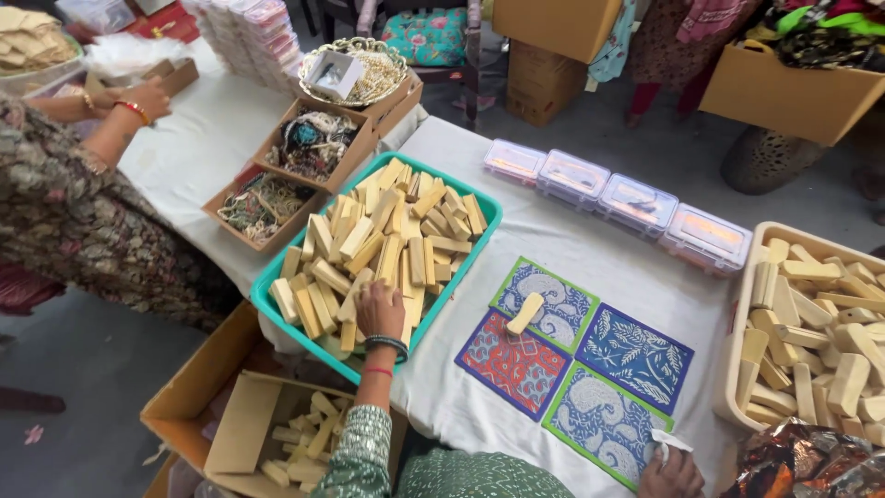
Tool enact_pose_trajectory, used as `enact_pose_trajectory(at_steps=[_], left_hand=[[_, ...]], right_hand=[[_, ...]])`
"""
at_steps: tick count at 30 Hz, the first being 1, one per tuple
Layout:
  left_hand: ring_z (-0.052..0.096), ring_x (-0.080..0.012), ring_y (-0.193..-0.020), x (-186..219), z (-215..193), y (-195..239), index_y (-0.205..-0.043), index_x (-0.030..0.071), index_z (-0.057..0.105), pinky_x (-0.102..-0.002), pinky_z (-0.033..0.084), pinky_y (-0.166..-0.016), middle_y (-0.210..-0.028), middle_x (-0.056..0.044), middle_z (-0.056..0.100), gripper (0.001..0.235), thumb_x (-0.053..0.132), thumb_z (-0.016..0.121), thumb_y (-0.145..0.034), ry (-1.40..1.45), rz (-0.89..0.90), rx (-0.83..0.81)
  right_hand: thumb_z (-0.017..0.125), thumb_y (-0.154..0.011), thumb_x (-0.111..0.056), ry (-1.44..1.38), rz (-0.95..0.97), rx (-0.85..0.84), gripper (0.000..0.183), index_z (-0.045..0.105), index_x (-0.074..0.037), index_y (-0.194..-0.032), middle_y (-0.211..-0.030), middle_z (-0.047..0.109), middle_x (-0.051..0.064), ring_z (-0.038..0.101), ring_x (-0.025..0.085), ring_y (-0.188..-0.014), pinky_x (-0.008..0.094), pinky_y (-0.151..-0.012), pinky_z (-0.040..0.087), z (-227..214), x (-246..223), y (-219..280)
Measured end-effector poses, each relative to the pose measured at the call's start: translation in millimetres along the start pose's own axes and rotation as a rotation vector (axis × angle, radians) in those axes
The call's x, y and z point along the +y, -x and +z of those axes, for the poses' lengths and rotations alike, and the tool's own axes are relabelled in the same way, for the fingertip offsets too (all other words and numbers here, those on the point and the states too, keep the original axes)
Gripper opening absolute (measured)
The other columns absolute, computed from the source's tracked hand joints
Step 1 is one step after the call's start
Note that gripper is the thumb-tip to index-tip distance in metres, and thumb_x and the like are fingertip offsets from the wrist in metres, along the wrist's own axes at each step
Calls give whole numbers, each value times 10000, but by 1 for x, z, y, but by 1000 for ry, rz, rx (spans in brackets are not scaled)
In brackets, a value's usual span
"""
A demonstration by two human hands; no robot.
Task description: The person wraps small wooden blocks in foil and places them into plastic containers. They also wipe the wooden blocks with a white cloth before wrapping them.
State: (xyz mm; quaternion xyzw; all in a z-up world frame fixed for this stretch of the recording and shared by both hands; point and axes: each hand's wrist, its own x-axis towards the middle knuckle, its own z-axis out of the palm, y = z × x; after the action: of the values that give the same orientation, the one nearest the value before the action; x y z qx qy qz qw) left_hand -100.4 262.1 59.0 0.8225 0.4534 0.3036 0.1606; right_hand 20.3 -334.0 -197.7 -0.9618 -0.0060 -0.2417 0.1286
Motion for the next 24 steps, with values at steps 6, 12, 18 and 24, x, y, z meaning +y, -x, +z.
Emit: enact_pose_trajectory(at_steps=[6,12,18,24], left_hand=[[544,-340,-1189,12,0,-42,-1208,41,631,-441,556,-884,-1225,-140,594,581,435,795,-814,-315,35,-67],[575,-319,-1160,17,-13,-52,-1014,100,690,-494,544,-842,-1161,-98,655,395,388,807,-771,-299,43,-8],[710,-310,-882,13,9,-29,-1179,17,675,-430,582,-734,-1000,-167,724,422,196,830,-830,435,57,16],[678,-150,-716,59,63,54,-1127,-26,726,-292,562,-645,-889,-156,750,324,137,841,-872,1066,-294,-522]], right_hand=[[684,-1012,-410,71,34,32,349,677,-205,-1295,-1392,581,63,513,286,-1257,513,-1123,398,-11,-19,3],[586,-1006,-446,51,18,-92,422,670,-247,-1368,-1480,519,100,499,354,-1352,620,-1125,386,-33,-25,-8],[575,-992,-303,174,208,-368,385,702,-303,-1355,-1344,637,17,590,328,-1207,494,-986,517,-66,-59,-27],[692,-900,-200,-197,282,-317,308,753,-102,-1185,-1104,736,182,699,378,-1051,448,-933,540,-41,-33,-66]])
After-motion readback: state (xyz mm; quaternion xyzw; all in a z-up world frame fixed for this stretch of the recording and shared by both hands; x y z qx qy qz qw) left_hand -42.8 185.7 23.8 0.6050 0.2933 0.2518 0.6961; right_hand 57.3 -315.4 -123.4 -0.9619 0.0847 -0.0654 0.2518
